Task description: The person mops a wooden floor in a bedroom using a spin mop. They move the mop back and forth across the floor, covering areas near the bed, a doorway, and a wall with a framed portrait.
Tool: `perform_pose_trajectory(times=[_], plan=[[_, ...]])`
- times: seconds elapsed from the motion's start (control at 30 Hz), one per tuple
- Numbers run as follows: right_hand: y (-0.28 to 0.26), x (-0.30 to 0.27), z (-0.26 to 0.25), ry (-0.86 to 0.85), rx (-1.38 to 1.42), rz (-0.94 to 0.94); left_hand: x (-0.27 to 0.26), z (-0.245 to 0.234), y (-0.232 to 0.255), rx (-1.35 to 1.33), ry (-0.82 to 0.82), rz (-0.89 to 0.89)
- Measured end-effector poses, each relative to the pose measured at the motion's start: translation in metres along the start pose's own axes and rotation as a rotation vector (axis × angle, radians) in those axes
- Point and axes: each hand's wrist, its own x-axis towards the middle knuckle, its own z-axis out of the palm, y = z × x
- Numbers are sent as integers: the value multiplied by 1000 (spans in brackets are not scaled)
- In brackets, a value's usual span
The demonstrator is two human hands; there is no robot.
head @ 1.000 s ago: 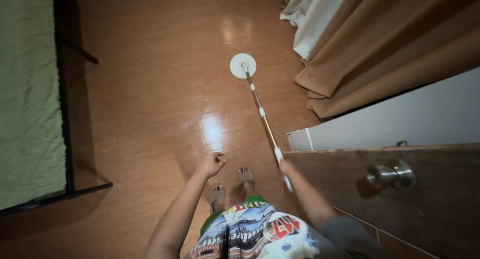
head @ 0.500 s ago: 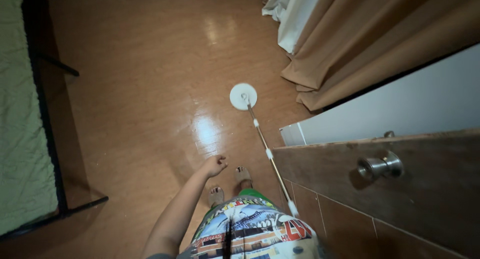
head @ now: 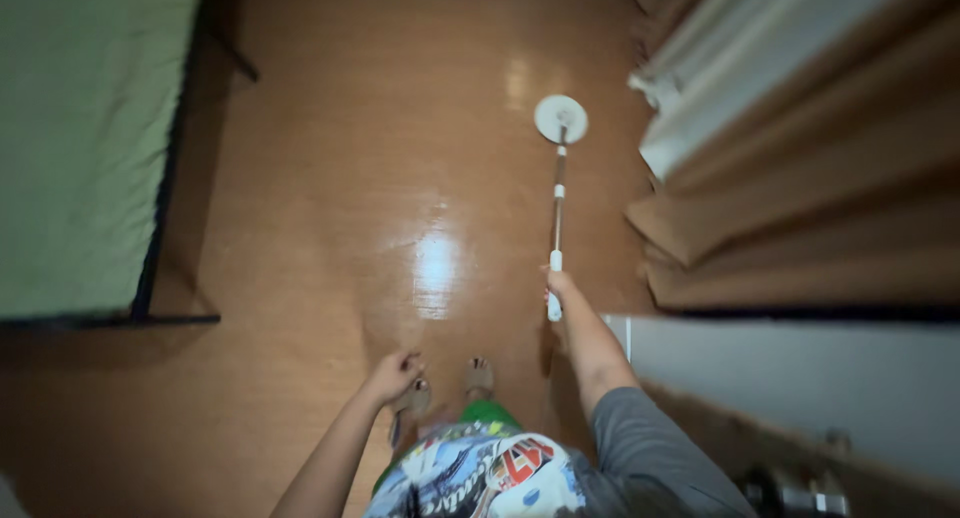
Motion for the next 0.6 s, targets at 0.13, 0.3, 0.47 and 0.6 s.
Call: perform_pose_trajectory(times=[0.13,0.3,0.47,0.6], plan=[[-39,38,42,-170,-24,-32,-40,12,-21,-43,46,-100],[-41,66,73,-274,75,-37,-48,38,-26,-247,67,-182],[-24,57,85,-216,-13,36,-65,51,-53,-270,58,-152],[-8,34,102,-232,20,-17,-80,48,-77,-277,74,-175]])
